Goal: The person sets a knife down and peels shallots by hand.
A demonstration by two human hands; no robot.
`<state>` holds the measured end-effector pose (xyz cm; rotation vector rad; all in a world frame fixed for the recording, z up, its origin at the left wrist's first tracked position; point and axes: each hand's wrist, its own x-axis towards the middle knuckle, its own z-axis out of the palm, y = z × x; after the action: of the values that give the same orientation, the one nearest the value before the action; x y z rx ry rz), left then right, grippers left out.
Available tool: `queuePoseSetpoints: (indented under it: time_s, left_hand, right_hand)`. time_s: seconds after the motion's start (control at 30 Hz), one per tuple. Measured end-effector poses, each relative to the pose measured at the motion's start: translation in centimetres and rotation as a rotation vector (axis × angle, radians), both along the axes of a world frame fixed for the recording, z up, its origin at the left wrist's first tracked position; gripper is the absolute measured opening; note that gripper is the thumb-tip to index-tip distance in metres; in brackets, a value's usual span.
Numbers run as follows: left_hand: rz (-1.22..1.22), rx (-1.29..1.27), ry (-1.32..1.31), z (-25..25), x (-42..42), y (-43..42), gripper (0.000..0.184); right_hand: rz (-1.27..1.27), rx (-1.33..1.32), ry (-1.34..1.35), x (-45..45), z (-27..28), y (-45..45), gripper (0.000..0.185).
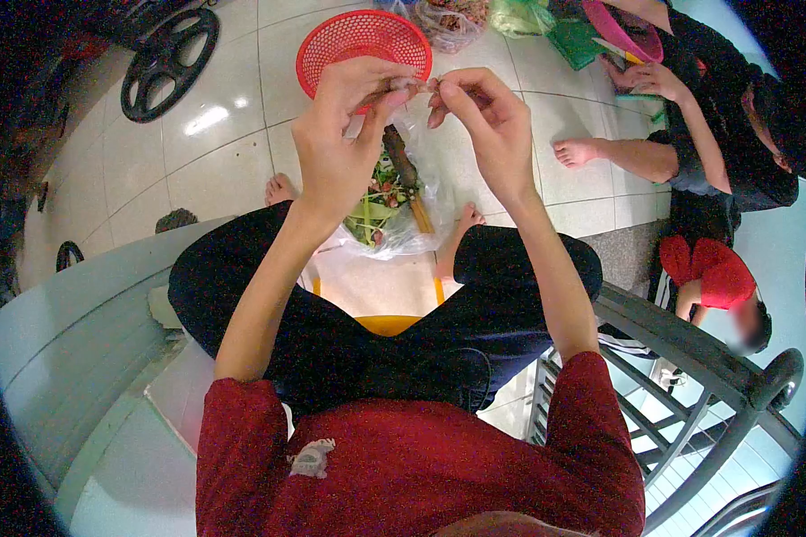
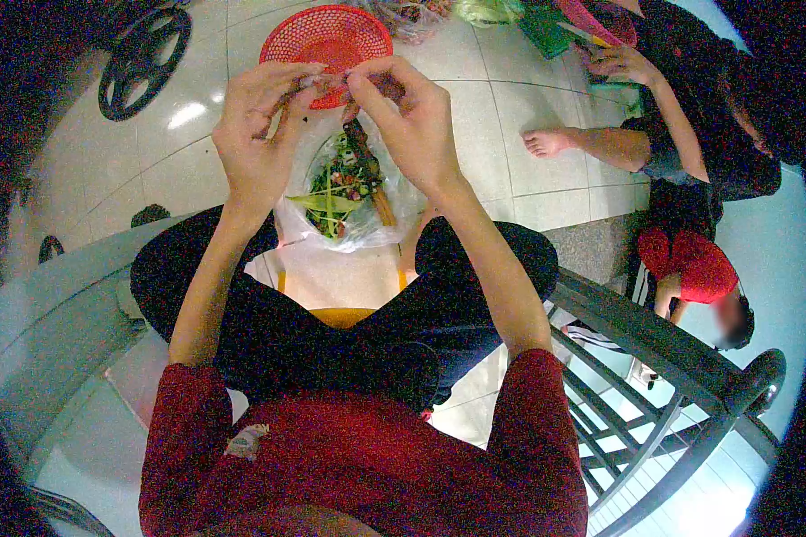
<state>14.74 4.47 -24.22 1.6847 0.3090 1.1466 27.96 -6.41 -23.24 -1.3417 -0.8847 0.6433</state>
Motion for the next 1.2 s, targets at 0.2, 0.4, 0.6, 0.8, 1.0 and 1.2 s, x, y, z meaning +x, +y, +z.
queuePoseSetpoints:
  time_s: [0.2, 0.4, 0.6, 0.8, 1.0, 1.2]
  left_hand:
    - [-0.001, -0.050, 0.002, 0.6, -0.1, -0.3, 0.035]
    - [-0.011, 0.008, 0.056, 0.3, -0.5, 0.0, 0.044]
    - [0.174, 0.394, 0.095, 0.6, -0.8, 0.5, 0.042]
    - [0.167, 0.468, 0.108, 1.0, -1.0, 0.3, 0.034]
    - [0.206, 0.484, 0.105, 0.9, -1.0, -0.1, 0.032]
    - [0.200, 0.518, 0.063, 0.5, -0.9, 0.1, 0.034]
  right_hand:
    - [-0.026, 0.043, -0.072, -0.5, 0.1, 0.3, 0.017]
    - [-0.083, 0.026, -0.279, -0.3, 0.5, 0.3, 0.017]
    - [-0.104, 0.024, -0.576, -0.3, 1.1, 0.0, 0.017]
    - [-0.102, 0.032, -0.665, -0.3, 1.0, -0.1, 0.016]
    - [-0.116, 0.014, -0.711, -0.3, 0.9, -0.2, 0.011]
    - [-0.134, -0.009, -0.667, -0.4, 0.5, -0.1, 0.013]
